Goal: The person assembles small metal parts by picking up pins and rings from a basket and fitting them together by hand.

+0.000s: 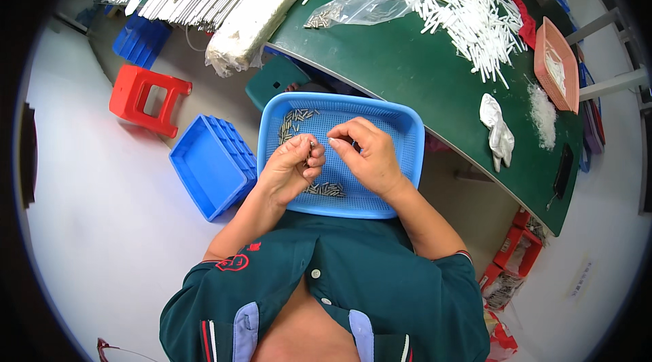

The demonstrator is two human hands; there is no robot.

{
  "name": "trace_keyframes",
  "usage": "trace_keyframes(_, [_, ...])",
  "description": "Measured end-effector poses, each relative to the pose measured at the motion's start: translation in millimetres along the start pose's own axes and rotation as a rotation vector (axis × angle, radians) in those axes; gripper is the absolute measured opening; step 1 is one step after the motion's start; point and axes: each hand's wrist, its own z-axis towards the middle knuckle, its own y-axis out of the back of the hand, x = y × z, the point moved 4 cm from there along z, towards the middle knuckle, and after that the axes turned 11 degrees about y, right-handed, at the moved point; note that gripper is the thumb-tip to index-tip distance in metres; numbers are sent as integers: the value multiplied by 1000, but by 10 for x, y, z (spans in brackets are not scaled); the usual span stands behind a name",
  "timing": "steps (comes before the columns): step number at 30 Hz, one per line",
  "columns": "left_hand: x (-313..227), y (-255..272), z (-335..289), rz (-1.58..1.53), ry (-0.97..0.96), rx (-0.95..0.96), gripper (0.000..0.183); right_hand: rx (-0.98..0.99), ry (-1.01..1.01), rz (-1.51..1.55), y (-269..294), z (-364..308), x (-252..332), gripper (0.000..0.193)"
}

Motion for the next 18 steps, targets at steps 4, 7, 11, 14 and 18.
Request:
trace_keyframes(4, [24,-37,10,16,19,-63,15,0,1,-28,44,-19,-3,9])
trace_keyframes(7, [22,-52,-31,28,13,-113,13,-28,20,-33,76,-3,-55,11])
trace_keyframes(11, [-47,-156,4,52,32,-60,11,-253,161,-220,540,225,89,11])
trace_keyframes(14, [-109,-363,93,115,74,-20,13,-374,261,-418,954,532,163,13])
trace_keyframes(18, [-307,-961,410,263,59,61,13,-259,251,-580,1200,911,-65,23])
